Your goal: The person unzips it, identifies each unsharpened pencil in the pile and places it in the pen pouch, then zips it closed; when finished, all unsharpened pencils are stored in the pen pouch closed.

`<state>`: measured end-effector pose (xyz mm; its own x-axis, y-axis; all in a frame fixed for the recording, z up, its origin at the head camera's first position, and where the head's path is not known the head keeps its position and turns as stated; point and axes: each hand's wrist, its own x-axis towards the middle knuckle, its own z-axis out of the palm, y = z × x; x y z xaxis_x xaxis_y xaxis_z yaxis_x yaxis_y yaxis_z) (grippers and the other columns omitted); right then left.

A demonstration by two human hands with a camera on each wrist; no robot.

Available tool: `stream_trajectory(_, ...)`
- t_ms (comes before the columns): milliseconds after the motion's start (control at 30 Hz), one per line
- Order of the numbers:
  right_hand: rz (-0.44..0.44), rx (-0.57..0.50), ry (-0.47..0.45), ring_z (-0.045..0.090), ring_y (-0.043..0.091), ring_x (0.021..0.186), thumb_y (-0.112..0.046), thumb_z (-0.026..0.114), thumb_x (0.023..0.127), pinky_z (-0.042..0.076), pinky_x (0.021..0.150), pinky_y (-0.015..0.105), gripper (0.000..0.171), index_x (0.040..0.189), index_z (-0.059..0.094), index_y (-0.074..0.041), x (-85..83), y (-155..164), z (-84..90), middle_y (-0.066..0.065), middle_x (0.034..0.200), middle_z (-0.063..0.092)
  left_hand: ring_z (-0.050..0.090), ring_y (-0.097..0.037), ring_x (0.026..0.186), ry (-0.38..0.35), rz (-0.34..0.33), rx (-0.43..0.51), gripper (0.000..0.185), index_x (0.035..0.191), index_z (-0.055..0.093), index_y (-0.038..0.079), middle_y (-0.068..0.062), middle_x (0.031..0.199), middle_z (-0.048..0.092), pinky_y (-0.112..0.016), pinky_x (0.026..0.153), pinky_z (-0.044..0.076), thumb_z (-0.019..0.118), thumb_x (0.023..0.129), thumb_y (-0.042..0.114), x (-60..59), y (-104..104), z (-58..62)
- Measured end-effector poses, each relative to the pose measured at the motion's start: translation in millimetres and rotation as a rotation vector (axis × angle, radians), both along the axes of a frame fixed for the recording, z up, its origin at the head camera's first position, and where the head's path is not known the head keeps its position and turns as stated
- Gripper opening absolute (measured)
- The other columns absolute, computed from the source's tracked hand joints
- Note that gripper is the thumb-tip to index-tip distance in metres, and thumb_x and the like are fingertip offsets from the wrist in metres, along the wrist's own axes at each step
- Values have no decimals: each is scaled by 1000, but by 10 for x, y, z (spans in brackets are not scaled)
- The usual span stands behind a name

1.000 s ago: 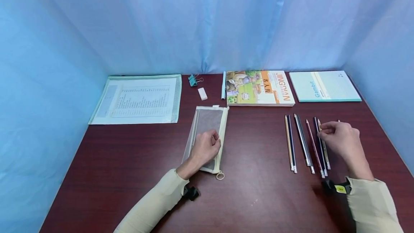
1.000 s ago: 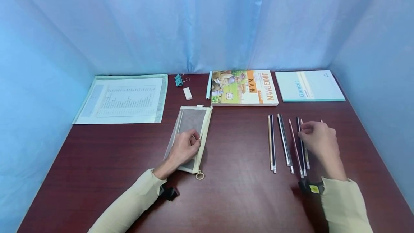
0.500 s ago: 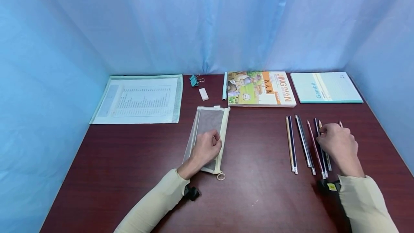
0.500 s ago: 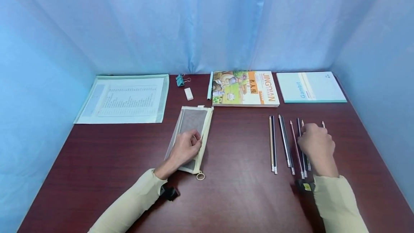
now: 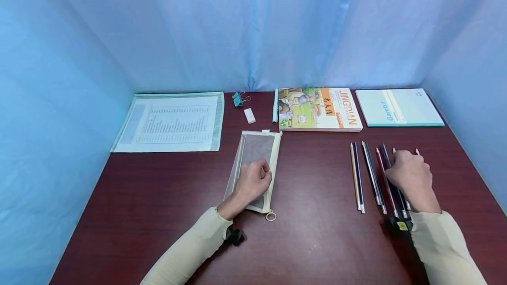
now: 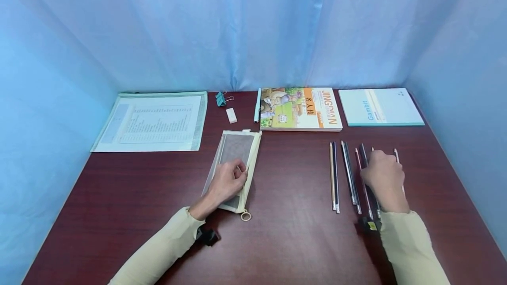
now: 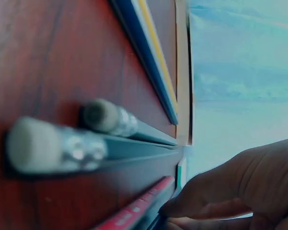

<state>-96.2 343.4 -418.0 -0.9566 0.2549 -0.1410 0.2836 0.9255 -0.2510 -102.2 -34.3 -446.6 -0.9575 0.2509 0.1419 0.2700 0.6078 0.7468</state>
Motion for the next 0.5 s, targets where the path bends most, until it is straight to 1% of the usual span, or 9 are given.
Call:
stream_trajectory(67,-3,-14,-2,55,36,61,-13,64,78,42,49,43,20,85,61,6,6,22,40,23,72,59,42,-2,48,0,-5,-5,9,74,62,5,-2,53,57,-16,45,33,60,82,2,0,2,1)
stream_trajectory(167,7,-56,3,59,43,74,-15,67,79,46,60,49,42,111,60,13,21,86,116,30,88,65,42,-3,47,6,-10,-9,9,74,62,4,-2,53,57,-16,45,33,60,82,1,-2,4,-2)
stream_trajectory(233,23,-86,13,59,47,85,-16,66,82,45,68,54,49,120,57,14,35,135,171,31,97,67,43,-3,47,11,-10,-11,8,74,62,4,-3,53,57,-16,45,33,60,81,1,-3,3,-4)
stream_trajectory(267,35,-102,29,60,47,88,-16,66,83,44,70,53,49,121,56,13,45,158,193,30,97,68,43,-3,47,11,-10,-11,8,74,62,4,-3,53,57,-16,45,33,60,81,1,-3,3,-3)
stream_trajectory(333,56,-148,55,63,40,83,-15,64,86,45,69,47,47,124,56,11,61,194,239,28,96,70,43,-3,47,6,-9,-11,9,74,61,5,-3,53,57,-16,45,33,60,82,1,-3,4,-5)
stream_trajectory(367,67,-181,68,65,33,78,-15,64,88,47,68,43,46,125,56,11,68,203,255,24,90,71,43,-3,47,3,-8,-11,9,74,61,5,-2,53,57,-17,45,34,60,82,1,-2,4,-5)
stream_trajectory(400,77,-240,76,66,26,73,-14,63,90,50,65,40,45,127,54,11,73,204,263,17,83,71,43,-3,47,-1,-7,-12,9,74,61,5,-2,54,57,-17,44,34,59,82,1,-1,4,-5)
stream_trajectory(467,108,-398,90,66,8,67,-10,60,95,55,60,32,46,133,48,13,76,187,253,-1,79,69,44,-3,47,-7,-5,-13,9,74,61,5,-2,54,57,-17,44,34,59,82,2,-2,4,-5)
stream_trajectory(500,113,-533,82,66,4,66,-7,58,96,57,58,29,41,133,49,8,71,171,239,-7,80,68,44,-3,47,-9,-3,-13,9,74,61,5,-2,54,57,-17,44,34,59,82,2,-2,3,-6)
